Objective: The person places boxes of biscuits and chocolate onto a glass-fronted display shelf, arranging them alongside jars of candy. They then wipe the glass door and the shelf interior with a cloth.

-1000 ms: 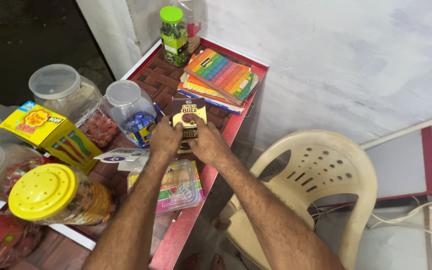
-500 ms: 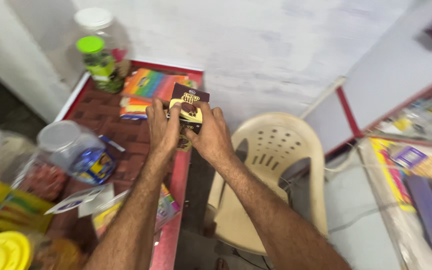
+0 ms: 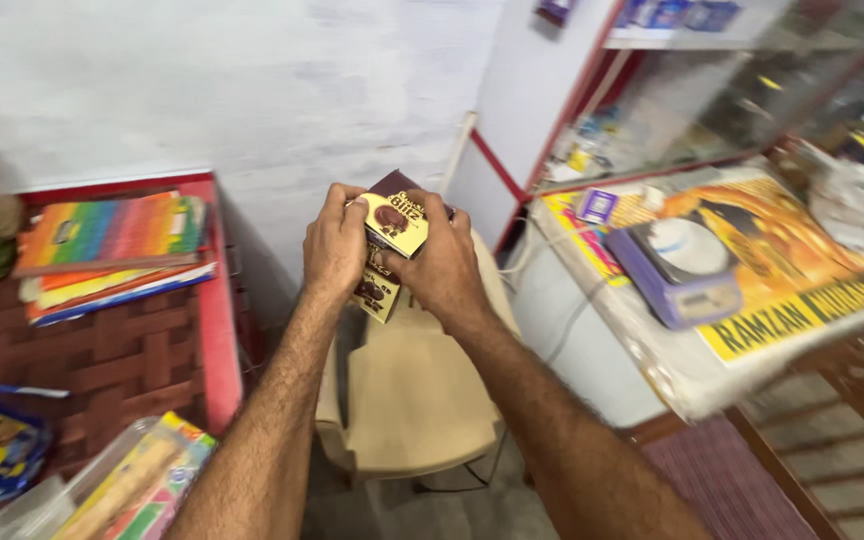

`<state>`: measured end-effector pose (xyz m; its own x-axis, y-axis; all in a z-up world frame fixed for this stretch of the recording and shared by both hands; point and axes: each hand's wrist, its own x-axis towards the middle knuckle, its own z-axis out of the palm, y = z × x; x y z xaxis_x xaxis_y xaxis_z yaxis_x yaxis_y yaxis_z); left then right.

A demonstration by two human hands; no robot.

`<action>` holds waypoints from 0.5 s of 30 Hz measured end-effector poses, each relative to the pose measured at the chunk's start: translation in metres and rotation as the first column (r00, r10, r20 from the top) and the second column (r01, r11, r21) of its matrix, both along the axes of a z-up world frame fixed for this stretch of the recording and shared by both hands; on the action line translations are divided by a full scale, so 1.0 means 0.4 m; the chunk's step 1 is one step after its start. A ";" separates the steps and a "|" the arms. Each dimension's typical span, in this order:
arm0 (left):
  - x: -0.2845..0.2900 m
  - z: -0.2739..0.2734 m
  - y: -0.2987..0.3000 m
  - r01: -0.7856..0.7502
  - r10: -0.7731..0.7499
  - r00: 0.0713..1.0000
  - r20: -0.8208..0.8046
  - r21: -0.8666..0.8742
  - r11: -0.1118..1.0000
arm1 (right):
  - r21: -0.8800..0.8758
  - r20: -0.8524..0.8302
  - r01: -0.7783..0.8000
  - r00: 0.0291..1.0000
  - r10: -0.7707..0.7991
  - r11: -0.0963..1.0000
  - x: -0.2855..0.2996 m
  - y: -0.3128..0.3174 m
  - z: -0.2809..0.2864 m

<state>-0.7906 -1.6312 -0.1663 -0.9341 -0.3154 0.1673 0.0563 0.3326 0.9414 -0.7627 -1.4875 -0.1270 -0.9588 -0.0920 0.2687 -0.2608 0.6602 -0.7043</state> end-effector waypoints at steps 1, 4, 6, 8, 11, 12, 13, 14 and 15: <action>0.006 0.015 0.040 0.037 -0.037 0.999 -0.015 0.004 0.999 | 0.017 -0.037 0.020 0.999 -0.019 1.000 0.009 0.041 0.008; 0.032 0.047 0.158 0.143 -0.143 0.990 -0.015 0.005 0.990 | 0.024 -0.114 0.089 0.990 -0.086 0.996 0.048 0.162 0.022; 0.052 0.058 0.240 0.199 -0.199 0.980 -0.002 0.026 0.980 | -0.019 -0.120 0.153 0.981 -0.154 0.988 0.085 0.244 0.024; 0.071 0.062 0.329 0.252 -0.252 0.967 -0.047 0.000 0.968 | -0.004 -0.216 0.173 0.962 -0.170 0.985 0.129 0.330 0.025; 0.106 0.052 0.467 0.332 -0.335 0.925 -0.180 -0.048 0.942 | -0.029 -0.334 0.234 0.914 -0.230 0.972 0.187 0.457 0.026; 0.115 0.052 0.519 0.370 -0.366 0.904 -0.219 -0.028 0.929 | -0.047 -0.370 0.259 0.893 -0.258 0.965 0.204 0.498 0.027; 0.124 0.055 0.571 0.408 -0.396 0.881 -0.257 -0.009 0.913 | -0.097 -0.307 0.287 0.902 -0.303 0.953 0.221 0.541 0.030; 0.135 0.057 0.625 0.463 -0.449 0.856 -0.257 -0.007 0.886 | -0.142 -0.238 0.319 0.908 -0.345 0.937 0.237 0.586 0.031; 0.146 0.061 0.677 0.516 -0.500 0.827 -0.257 -0.005 0.857 | -0.187 -0.168 0.351 0.909 -0.382 0.917 0.251 0.631 0.032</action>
<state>-0.7321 -1.3604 -0.1420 -0.8983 0.1751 0.4031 0.4275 0.1358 0.8937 -0.6622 -1.2353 -0.1144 -0.8431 0.3118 0.4381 -0.1635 0.6275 -0.7613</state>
